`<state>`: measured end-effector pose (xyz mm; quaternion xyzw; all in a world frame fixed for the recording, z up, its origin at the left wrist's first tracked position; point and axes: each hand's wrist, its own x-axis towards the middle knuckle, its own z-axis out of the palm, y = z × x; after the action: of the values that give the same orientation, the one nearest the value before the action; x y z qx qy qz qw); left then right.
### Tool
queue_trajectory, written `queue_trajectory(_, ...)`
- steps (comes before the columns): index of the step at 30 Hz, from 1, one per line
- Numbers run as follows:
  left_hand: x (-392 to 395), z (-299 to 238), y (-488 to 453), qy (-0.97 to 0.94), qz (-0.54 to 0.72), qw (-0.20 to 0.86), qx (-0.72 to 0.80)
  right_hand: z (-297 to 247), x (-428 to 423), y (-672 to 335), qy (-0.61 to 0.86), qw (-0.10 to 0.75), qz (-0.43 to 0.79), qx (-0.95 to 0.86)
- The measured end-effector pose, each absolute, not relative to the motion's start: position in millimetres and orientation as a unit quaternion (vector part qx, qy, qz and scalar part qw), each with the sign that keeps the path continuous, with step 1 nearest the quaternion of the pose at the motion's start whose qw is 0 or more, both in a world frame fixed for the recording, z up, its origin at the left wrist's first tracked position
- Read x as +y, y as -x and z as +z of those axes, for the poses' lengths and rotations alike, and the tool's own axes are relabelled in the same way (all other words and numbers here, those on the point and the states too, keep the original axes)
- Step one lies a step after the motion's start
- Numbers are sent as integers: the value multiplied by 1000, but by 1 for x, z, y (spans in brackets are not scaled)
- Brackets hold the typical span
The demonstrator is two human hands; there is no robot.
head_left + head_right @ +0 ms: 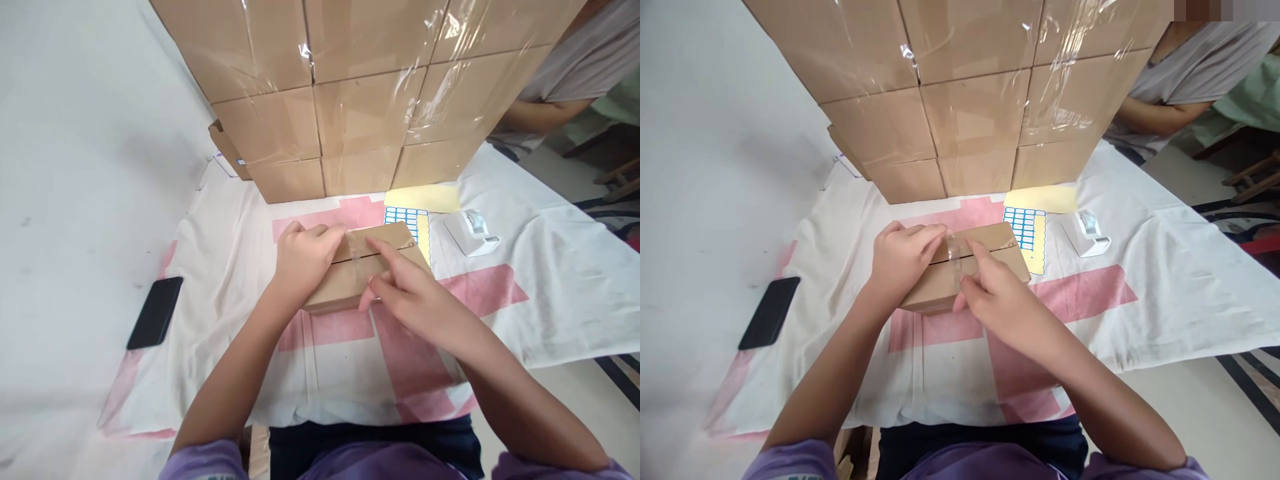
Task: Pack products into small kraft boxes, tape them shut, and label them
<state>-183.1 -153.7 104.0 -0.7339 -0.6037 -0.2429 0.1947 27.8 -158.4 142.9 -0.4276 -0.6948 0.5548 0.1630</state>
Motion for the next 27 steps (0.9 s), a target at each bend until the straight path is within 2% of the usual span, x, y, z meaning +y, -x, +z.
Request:
queue_trajectory(2,-155,101,185,735,-267,209,-587,141,-160,-35,428,227,490,-724)
queue_trajectory(5,-155,101,185,741,-299,232,-555,140,-147,-43,430,323,333,-775)
queue_trajectory(8,-155,102,185,748,-334,227,-527,137,-118,-42,369,351,178,-842)
queue_trajectory(12,-155,103,184,743,-357,209,-527,123,-86,-33,297,248,126,-913)
queue_trajectory(17,-154,103,185,745,-351,220,-523,113,-80,-29,300,125,102,-940)
queue_trajectory(23,-157,107,184,743,-364,172,-535,119,-81,-26,316,66,91,-942)
queue_trajectory(27,-167,111,179,695,-417,74,-581,120,-80,-26,311,62,84,-945)
